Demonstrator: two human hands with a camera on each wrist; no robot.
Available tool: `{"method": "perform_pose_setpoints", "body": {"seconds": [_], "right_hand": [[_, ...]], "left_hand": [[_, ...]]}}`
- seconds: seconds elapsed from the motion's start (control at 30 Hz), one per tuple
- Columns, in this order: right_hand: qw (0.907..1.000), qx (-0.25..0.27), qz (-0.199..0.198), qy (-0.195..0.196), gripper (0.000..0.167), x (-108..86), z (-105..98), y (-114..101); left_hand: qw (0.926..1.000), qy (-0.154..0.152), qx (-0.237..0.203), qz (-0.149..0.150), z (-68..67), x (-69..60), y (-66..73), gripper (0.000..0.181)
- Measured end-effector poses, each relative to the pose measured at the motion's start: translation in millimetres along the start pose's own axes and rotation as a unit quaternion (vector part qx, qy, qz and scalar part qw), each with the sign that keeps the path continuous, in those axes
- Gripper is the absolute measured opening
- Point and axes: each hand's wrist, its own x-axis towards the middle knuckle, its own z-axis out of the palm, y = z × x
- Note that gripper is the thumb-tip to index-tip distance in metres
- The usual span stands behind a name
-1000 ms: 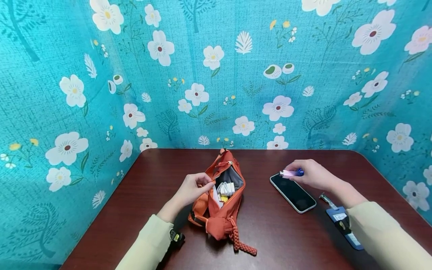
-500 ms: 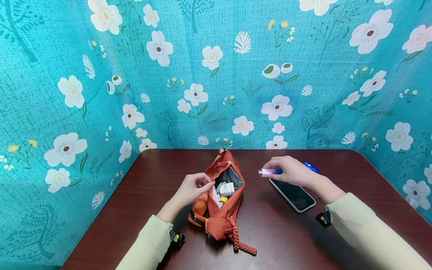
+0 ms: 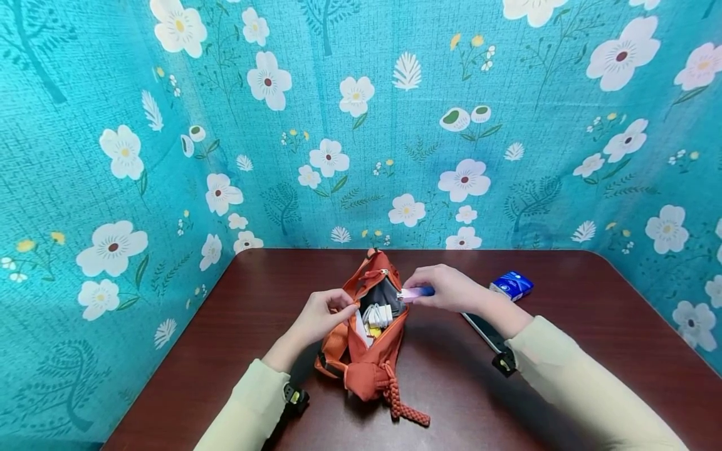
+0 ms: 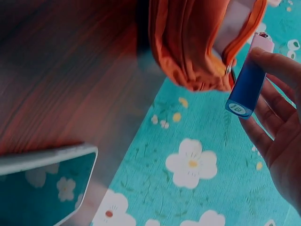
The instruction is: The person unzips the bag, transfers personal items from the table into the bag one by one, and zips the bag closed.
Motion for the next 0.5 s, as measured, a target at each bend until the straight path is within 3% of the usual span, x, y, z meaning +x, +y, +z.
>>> {"method": "perform_pose_setpoints", "body": {"seconds": [0.23, 0.43, 0.5], "right_hand": [[0.9996, 0.008, -0.02, -0.016, 0.023, 13.8, 10.8, -9.5], [0.9991, 0.023, -0.017, -0.033, 0.021, 22.5, 21.8, -14.0], [0.9989, 0.026, -0.015, -0.036, 0.021, 24.5, 25.9, -14.0]], "left_hand": [[0.9999, -0.004, -0.004, -0.01, -0.7, -0.6, 4.0, 0.011], [0.9999, -0.009, -0.001, -0.009, -8.5, -5.7, 37.4, 0.006], [1.0, -0.007, -0.002, -0.006, -9.7, -6.8, 41.5, 0.004]]}}
